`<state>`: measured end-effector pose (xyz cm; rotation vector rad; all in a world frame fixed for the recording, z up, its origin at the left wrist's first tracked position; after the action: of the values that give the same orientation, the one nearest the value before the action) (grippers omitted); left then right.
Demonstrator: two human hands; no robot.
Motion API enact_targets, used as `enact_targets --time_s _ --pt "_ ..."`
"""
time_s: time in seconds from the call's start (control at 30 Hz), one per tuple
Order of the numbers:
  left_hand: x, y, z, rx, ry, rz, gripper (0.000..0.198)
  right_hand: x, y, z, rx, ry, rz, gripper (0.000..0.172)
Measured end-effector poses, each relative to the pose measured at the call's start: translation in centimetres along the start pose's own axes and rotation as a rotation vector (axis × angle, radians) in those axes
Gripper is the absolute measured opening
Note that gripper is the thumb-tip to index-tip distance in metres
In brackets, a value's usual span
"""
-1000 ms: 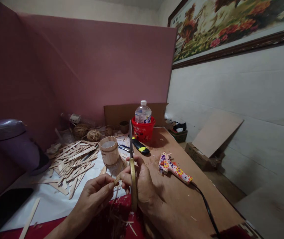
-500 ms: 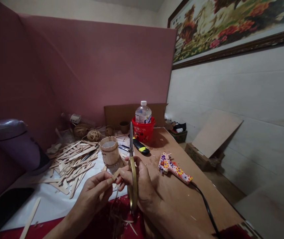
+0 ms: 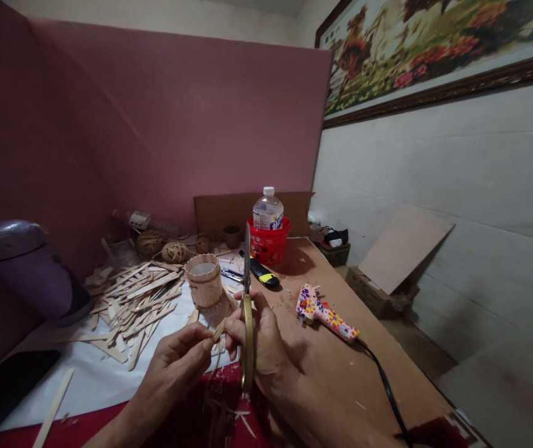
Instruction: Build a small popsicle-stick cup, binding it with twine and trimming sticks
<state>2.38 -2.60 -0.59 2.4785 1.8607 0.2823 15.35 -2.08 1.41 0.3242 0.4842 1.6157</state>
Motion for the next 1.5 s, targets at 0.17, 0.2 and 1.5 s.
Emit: enact_targets --time_s 0.17,0.2,1.5 --pt "0.2 0.4 0.0 -0.079 -0.055 0.010 0.026 0.2 0.0 -0.1 -0.017 -0.030 0.033 0.042" --pt "0.3 0.4 0.1 -0.098 -0.072 -0.004 0.026 0.2 0.0 -0.1 -0.018 -0.037 0.048 0.042" --pt "0.0 0.1 -2.3 1.083 0.613 -0.088 0.015 -0.1 -1.1 -1.7 -0.371 -0.236 0.038 0.040"
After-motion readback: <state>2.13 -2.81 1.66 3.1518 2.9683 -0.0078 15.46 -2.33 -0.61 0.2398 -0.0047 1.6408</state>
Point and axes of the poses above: each hand's wrist, its own x-axis towards the middle knuckle, its own y-axis out of the palm, z = x × y, the point moved 3 cm from there along x, towards the middle knuckle, and after that the axes turned 5 degrees about y, right-handed, at the moved point
